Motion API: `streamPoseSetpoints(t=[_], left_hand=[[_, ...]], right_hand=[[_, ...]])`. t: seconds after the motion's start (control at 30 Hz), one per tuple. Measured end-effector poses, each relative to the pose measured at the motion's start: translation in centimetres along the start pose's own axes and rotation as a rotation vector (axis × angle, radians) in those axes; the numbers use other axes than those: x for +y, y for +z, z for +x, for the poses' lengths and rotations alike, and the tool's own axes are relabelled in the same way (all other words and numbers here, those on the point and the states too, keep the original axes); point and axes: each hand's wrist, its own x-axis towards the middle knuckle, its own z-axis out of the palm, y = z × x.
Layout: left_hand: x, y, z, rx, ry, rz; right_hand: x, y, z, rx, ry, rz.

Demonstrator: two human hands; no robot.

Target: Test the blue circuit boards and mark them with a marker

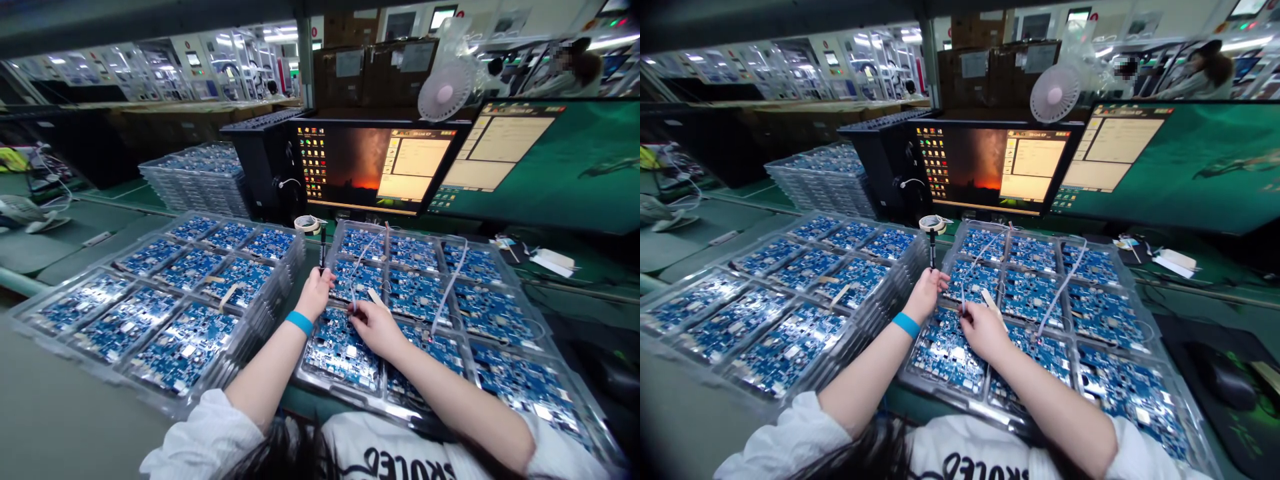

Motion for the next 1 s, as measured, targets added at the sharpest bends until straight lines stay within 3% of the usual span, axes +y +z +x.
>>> streamPoseSetpoints(t=[0.13, 0.6, 0.87, 1.0], left_hand=[[-0.1, 0.0, 0.0, 0.004, -0.005, -0.002], [0.7, -0.1, -0.2, -0.008, -0.01, 0.016], [1.2, -0.4, -0.4, -0.004, 0.007, 0.047], [1.1, -0.6, -0.3, 0.001, 0.022, 0.065]], right_hand=[[0.0, 0.0, 0.0, 0.005, 0.018, 0.022], [-1.1, 0.5, 0.2, -0.077, -0.008, -0.359], [-1.2, 0.4, 0.1, -0.014, -0.024, -0.287], [-1.4, -0.9, -0.6, 0.06, -0.04, -0.072]])
